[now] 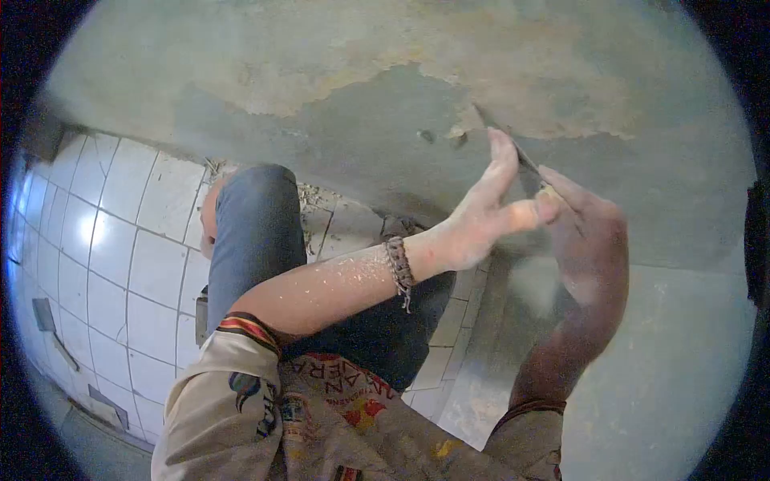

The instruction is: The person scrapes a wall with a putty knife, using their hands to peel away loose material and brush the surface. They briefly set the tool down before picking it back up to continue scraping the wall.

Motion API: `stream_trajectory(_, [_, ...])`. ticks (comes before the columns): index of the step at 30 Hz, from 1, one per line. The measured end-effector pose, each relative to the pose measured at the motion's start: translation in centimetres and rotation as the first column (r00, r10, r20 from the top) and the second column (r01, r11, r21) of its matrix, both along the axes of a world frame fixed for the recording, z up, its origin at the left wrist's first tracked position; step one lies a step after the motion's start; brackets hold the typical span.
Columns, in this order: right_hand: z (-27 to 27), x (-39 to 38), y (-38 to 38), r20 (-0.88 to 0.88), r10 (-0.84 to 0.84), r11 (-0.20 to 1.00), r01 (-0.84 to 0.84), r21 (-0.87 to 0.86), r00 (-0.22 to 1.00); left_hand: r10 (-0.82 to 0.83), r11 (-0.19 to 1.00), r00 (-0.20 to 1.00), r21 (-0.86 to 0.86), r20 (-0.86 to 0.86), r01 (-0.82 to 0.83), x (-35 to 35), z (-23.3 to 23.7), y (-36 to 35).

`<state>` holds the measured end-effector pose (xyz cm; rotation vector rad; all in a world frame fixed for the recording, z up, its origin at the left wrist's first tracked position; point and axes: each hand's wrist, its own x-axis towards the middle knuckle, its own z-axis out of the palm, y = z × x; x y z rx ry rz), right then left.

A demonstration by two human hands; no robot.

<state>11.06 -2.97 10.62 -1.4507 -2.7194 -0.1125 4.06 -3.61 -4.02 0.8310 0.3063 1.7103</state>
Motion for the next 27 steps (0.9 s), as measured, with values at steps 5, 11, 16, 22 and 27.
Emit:
stream_trajectory(5, [-0.5, -0.2, -0.3, 0.054, 0.024, 1.0, -0.024, -0.012, 0.998, 0.005, 0.999, 0.999, -0.04, 0.042, -0.003, 1.6, -0.6, 0.2])
stream_trajectory(11, [-1.3, -1.9, -0.1, 0.134, -0.044, 0.996, 0.055, -0.077, 0.99, -0.048, 0.999, 0.983, 0.022, 0.176, 0.045, 1.3, -0.9, 0.6])
stream_trajectory(16, [-0.1, -1.1, -0.6, 0.05, -0.038, 0.993, 0.044, -0.106, 0.998, 0.095, 0.995, 0.988, -0.012, -0.123, -0.097, 0.6, 0.2, -0.6])
stream_trajectory(22, [-0.5, -1.9, -0.9, 0.121, -0.11, 0.983, 0.126, -0.137, 0.987, -0.018, 0.997, 0.986, -0.069, 0.166, 0.03, 1.0, -0.5, 0.0])
stream_trajectory(27, [-1.0, -1.6, -0.7, -0.077, -0.124, 0.978, 0.108, -0.177, 0.989, -0.079, 0.994, 0.971, -0.054, 0.224, 0.093, 0.4, -0.5, 0.1])
